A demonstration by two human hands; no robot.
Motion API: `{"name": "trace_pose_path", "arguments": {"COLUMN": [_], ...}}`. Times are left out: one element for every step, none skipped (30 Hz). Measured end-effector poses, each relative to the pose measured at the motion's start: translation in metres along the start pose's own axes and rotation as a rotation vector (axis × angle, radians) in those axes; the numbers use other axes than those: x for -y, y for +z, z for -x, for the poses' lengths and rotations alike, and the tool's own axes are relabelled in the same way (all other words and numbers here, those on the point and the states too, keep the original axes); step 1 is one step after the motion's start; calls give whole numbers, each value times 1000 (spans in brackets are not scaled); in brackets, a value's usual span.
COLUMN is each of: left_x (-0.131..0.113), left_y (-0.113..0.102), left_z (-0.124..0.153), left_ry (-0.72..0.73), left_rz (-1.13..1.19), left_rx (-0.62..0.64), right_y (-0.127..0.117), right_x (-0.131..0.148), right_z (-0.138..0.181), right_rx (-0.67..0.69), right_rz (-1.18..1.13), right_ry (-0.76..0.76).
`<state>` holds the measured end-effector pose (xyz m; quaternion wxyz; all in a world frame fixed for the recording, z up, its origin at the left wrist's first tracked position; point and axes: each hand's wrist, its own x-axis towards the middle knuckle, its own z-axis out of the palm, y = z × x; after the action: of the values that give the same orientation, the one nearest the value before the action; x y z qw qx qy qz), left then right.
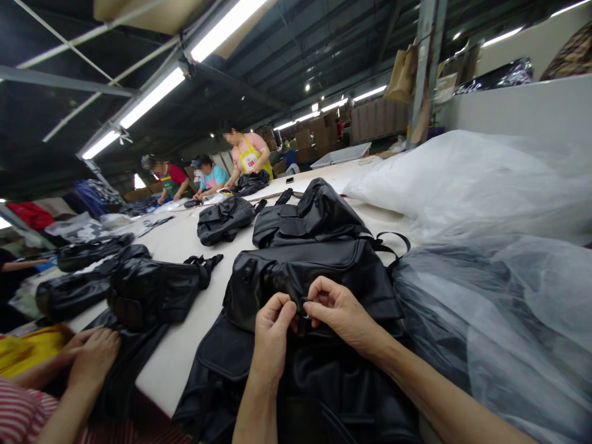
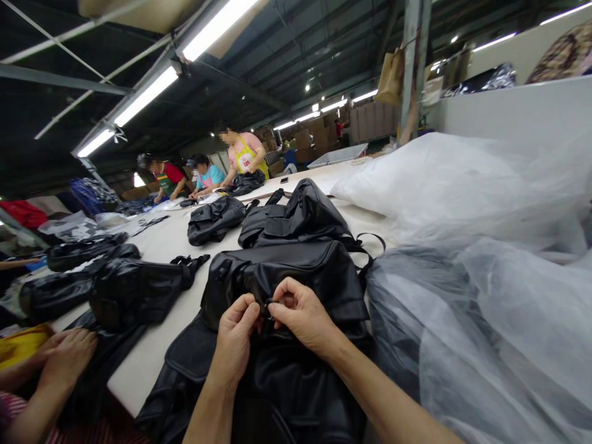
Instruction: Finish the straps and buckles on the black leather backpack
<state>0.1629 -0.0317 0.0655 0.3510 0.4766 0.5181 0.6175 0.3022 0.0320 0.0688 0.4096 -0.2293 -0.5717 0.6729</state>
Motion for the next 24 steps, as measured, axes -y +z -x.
{"name": "trace_pose_path", "arguments": {"left_x": [-1,-2,-3,-3,-3,-3,-3,-2,-1,0,1,2,3,3,3,3,2,2,2,2,2,2,2,2], "left_y": [0,0,0,0,1,1,1,0,-1,-3,-4,-7,-9,-11,-13,-15,-17,-18,-19,-19,-20,-20,-20,-20], "left_z": [1,1,2,3,4,5,6,7,7,8,8,9,10,10,11,11,12,12,12,12,12,11,11,10], "left_ry": [11,31,62,101,146,194,234,260,270,269,265,260,258,260,263,266,267,267,267,266,266,267,264,261], "left_rz": [-16,-38,-63,-89,-113,-132,-139,-134,-117,-92,-62,-33,-9,8,22,32,40,48,59,73,89,107,124,140], "left_rx": [20,39,55,67,73,80,82,81,79,76,76,81,91,107,123,139,154,167,175,181,187,190,190,190], "right_y": [-1,-1,-2,-2,-2,-2,-2,-2,-1,-1,-1,0,0,0,0,0,0,0,0,0,0,-1,-1,-1], "right_x": [0,1,1,2,2,2,3,3,3,3,3,4,4,4,4,4,4,4,4,4,4,5,5,5], "right_z": [0,0,-1,-1,-1,-1,-1,-1,0,0,0,0,0,0,1,1,1,1,2,2,2,2,3,3], "right_rx": [-11,-15,-15,-11,-7,-4,-3,-4,-7,-10,-10,-7,-2,7,19,31,42,50,56,63,68,75,81,86], "right_rz": [-17,-34,-49,-61,-70,-74,-73,-67,-59,-52,-49,-49,-55,-62,-71,-80,-87,-93,-98,-102,-105,-104,-101,-94], "right_ry": [15,27,33,36,37,37,36,35,33,30,27,26,24,21,17,12,8,3,-2,-6,-10,-16,-21,-25]}}
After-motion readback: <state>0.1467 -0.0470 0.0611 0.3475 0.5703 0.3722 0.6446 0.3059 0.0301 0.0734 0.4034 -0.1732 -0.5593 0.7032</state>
